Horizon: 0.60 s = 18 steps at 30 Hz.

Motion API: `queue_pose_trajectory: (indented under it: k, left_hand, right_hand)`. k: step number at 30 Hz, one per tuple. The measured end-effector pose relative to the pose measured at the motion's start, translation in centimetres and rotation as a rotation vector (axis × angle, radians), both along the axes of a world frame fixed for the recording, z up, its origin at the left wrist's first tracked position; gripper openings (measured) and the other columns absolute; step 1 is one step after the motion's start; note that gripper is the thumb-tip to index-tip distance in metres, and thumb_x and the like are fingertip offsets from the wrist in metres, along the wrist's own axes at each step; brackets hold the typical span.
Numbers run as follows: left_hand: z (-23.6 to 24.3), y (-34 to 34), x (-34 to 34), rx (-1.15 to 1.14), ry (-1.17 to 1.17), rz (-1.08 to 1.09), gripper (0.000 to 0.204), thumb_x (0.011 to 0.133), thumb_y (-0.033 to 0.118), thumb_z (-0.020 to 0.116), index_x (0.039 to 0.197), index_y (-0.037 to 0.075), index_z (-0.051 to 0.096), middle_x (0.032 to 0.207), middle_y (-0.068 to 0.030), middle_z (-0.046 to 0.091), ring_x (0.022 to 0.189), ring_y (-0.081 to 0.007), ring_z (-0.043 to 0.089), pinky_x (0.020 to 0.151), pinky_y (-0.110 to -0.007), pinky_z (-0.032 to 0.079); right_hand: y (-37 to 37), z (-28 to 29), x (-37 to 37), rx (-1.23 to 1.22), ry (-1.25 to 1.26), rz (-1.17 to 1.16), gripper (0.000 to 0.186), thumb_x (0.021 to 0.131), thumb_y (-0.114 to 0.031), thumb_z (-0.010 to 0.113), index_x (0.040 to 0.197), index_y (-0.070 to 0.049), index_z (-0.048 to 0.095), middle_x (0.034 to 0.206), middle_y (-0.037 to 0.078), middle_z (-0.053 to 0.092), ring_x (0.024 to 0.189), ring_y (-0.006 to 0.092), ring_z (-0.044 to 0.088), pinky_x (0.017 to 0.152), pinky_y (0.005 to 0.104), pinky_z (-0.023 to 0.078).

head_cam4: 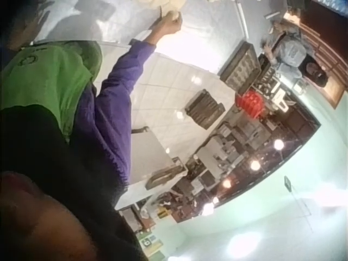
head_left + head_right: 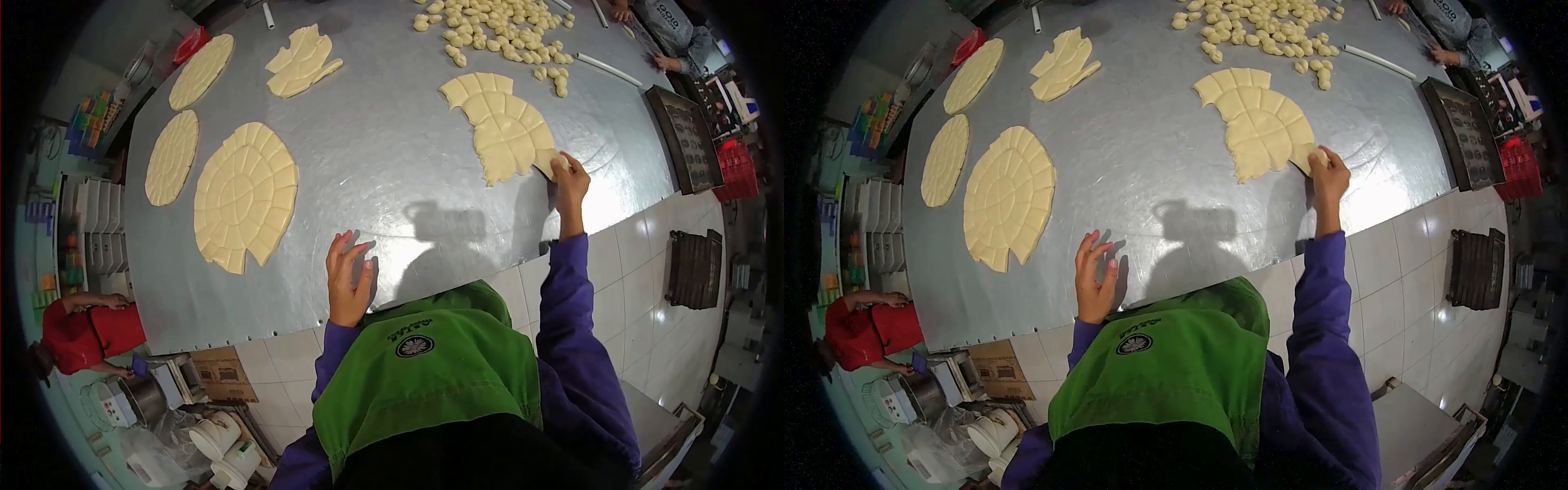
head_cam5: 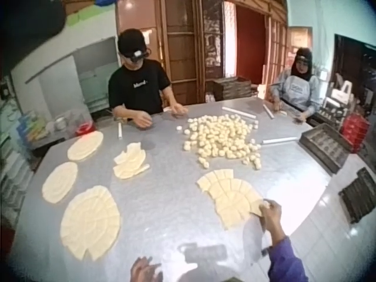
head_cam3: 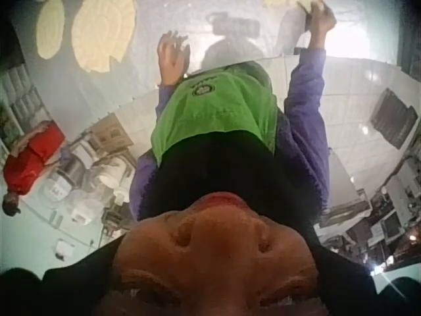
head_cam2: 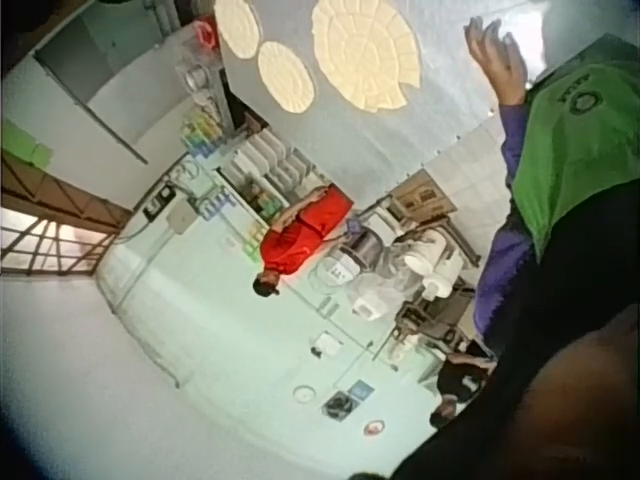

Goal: Rolling and shaping pieces of dough into small pastries at a production table.

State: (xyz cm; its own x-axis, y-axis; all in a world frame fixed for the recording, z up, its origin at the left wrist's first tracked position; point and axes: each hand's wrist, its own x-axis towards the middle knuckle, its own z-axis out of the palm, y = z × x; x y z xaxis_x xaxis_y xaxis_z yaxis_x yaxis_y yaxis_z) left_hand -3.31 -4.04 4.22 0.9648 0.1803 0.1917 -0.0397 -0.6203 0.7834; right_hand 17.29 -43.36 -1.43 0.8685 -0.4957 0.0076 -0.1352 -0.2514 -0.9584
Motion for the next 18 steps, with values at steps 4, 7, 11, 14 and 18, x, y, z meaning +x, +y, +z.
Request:
queue_pose_trajectory:
  k: [4, 7, 11, 14, 18]
  left_hand:
    - [0.3, 0.1, 0.3, -0.017, 0.015, -0.053, 0.021, 0.086, 0.010, 0.055, 0.106, 0.005, 0.060, 0.128, -0.0132, 0.046, 0.126, -0.0323, 0.036, 0.101, -0.040, 0.032]
    - [0.2, 0.3, 0.5, -0.049, 0.032, -0.081, 0.020, 0.085, 0.010, 0.056, 0.104, 0.005, 0.062, 0.125, -0.0130, 0.049, 0.123, -0.0310, 0.040, 0.099, -0.039, 0.035]
    - [0.0, -0.2, 1.5, -0.098, 0.070, -0.142, 0.022, 0.085, 0.009, 0.057, 0.106, 0.006, 0.061, 0.122, -0.0129, 0.051, 0.122, -0.0297, 0.042, 0.098, -0.037, 0.036]
    - [1.5, -2.1, 3.4, -0.138, 0.049, -0.305, 0.027, 0.084, 0.011, 0.060, 0.110, 0.006, 0.059, 0.125, -0.0136, 0.050, 0.121, -0.0298, 0.043, 0.099, -0.037, 0.036]
    - [3.5, -5.3, 5.7, -0.174, -0.002, -0.589, 0.090, 0.066, 0.024, 0.079, 0.137, 0.004, 0.028, 0.139, -0.0182, 0.034, 0.129, -0.0322, 0.032, 0.105, -0.039, 0.030]
  right_hand:
    - [-2.5, 0.9, -7.0, 0.118, 0.058, 0.050, 0.033, 0.078, -0.007, 0.066, 0.109, 0.002, 0.062, 0.094, 0.008, 0.064, 0.083, 0.0118, 0.057, 0.074, 0.0220, 0.045]
    - [-6.1, 2.2, -13.5, 0.010, 0.098, -0.010, 0.030, 0.078, -0.007, 0.063, 0.106, 0.005, 0.062, 0.092, 0.010, 0.064, 0.080, 0.0141, 0.059, 0.071, 0.0251, 0.048]
    - [-7.9, 4.8, -18.6, -0.031, 0.320, -0.033, 0.029, 0.081, -0.004, 0.058, 0.108, 0.004, 0.060, 0.092, 0.010, 0.064, 0.081, 0.0144, 0.060, 0.073, 0.0263, 0.049]
    - [-1.3, 8.8, -17.3, 0.231, 0.203, 0.243, 0.031, 0.081, 0.000, 0.056, 0.112, 0.001, 0.058, 0.098, 0.008, 0.063, 0.086, 0.0127, 0.059, 0.076, 0.0250, 0.048]
    - [9.1, 12.5, -14.1, 0.552, 0.280, 0.884, 0.052, 0.072, 0.009, 0.064, 0.121, -0.003, 0.051, 0.115, 0.007, 0.054, 0.104, 0.0145, 0.054, 0.085, 0.0259, 0.046]
